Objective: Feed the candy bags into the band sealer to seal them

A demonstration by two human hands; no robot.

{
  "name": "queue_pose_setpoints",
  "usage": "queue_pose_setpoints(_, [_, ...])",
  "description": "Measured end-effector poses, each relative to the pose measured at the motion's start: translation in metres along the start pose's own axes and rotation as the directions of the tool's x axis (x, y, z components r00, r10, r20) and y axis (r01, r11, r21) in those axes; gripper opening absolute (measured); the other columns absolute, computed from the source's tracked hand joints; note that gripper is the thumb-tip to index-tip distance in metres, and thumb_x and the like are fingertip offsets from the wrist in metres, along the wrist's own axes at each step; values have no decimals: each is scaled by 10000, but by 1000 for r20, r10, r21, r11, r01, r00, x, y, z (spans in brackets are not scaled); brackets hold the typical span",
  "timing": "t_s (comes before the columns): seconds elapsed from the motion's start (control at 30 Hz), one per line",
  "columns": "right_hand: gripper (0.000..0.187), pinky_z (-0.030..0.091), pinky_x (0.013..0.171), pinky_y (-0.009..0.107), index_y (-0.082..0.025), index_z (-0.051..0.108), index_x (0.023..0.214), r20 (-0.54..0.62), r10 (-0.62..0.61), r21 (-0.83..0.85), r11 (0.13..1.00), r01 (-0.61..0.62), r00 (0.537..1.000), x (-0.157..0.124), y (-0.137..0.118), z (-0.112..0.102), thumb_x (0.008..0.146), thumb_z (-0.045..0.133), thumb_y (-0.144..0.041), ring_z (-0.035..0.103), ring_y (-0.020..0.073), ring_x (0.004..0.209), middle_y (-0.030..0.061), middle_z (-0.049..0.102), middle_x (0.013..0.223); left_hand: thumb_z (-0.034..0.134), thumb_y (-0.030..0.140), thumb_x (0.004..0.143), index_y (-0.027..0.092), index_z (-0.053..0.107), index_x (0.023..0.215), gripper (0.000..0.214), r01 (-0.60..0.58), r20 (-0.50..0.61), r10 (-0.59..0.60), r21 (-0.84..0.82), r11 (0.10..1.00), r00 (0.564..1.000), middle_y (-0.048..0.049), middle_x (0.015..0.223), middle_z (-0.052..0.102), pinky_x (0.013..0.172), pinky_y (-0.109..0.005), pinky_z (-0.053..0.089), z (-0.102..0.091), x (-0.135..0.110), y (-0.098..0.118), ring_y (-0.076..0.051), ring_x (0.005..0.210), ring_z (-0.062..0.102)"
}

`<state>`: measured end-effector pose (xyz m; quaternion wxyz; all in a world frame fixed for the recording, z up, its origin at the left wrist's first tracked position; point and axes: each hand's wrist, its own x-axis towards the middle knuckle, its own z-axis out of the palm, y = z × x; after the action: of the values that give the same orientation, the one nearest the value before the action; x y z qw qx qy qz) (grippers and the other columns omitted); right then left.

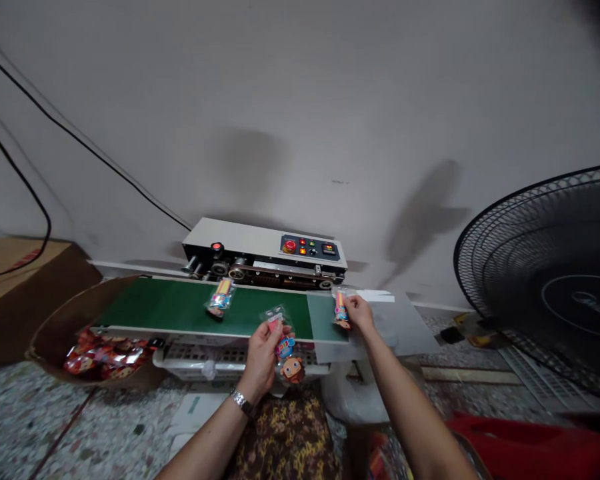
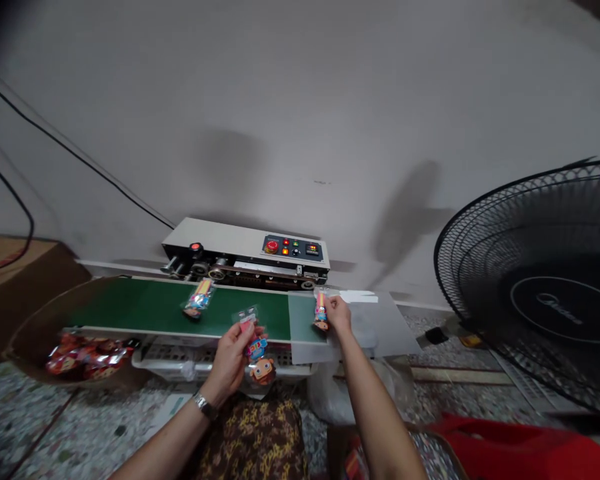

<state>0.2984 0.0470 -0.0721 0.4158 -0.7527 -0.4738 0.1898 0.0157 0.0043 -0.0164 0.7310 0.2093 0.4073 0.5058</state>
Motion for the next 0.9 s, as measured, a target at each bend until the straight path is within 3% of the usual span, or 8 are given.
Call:
queue_pose_setpoints(0.13, [174, 286, 425, 231, -196, 520, 569, -30, 107, -128, 986, -110, 994, 7, -2, 16, 683, 544, -326, 439, 120, 438, -7, 508, 479, 741, 357, 608, 143, 603, 852, 353, 3, 10, -3, 4, 1000, 1000, -52, 750, 667, 626, -252, 483, 0, 0, 1, -156, 673, 642])
queue_pose_setpoints(0.27, [129, 334, 484, 232, -196, 563, 608, -14, 131, -208, 969, -131, 991, 12, -19, 24, 672, 573, -308, 470, 125, 483, -11, 531, 513, 737, 364, 612, 144, 605, 873, 367, 3, 29, -3, 2, 1000, 1000, -56, 764, 666, 628, -255, 481, 0, 1, 0, -160, 682, 640])
queue_pose_setpoints(0.4, [206, 404, 628, 251, -198, 612, 877, -9, -3, -233, 972, 1, 1000, -7, -53, 20, 707, 564, -304, 539, 139, 649, 28, 608, 737, 714, 368, 645, 149, 609, 865, 329, 15, 53, -13, -49, 999, 998, -55, 787, 662, 662, -267, 479, 3, 2, -1, -163, 715, 635])
queue_pose_setpoints(0.5, [277, 432, 712, 259, -185, 579, 996, 159, -178, -4, 983, 181, 971, -45, -85, 22, 781, 504, -344, 558, 137, 741, 48, 612, 882, 691, 356, 676, 147, 624, 831, 269, 1, 74, 7, -106, 994, 997, -54, 804, 657, 669, -257, 470, 9, 2, 0, -152, 733, 619])
queue_pose_setpoints(0.6, [365, 461, 649, 237, -194, 524, 1084, 419, -218, 324, 943, 79, 881, -91, -111, 32, 778, 539, -393, 578, 137, 746, 31, 619, 867, 659, 347, 712, 148, 644, 866, 251, -31, 151, 51, -133, 991, 987, -60, 834, 656, 705, -262, 463, 17, 0, 1, -152, 759, 603])
queue_pose_setpoints(0.67, [430, 464, 610, 224, -204, 485, 1129, 486, -207, 417, 909, -17, 849, -113, -118, 39, 755, 581, -395, 587, 131, 721, 21, 622, 855, 655, 354, 714, 145, 657, 867, 259, -39, 188, 61, -118, 992, 980, -70, 863, 662, 751, -281, 455, 21, -1, 2, -169, 797, 601])
queue_pose_setpoints(0.77, [415, 465, 592, 223, -197, 487, 1096, 433, -173, 443, 896, -41, 884, -117, -111, 39, 749, 592, -398, 590, 126, 669, 13, 624, 794, 671, 358, 696, 170, 664, 936, 305, -43, 171, 52, -51, 998, 984, -83, 1026, 648, 788, -277, 440, 20, -5, 4, -195, 925, 583])
queue_pose_setpoints(0.9, [515, 472, 573, 246, -187, 443, 1120, 219, -46, 404, 914, -48, 975, -77, -72, 16, 711, 596, -460, 606, 147, 630, 2, 619, 723, 673, 354, 693, 212, 641, 1027, 364, -53, 80, 46, 82, 995, 996, -88, 1209, 565, 794, -264, 442, 4, -10, 6, -209, 1050, 535])
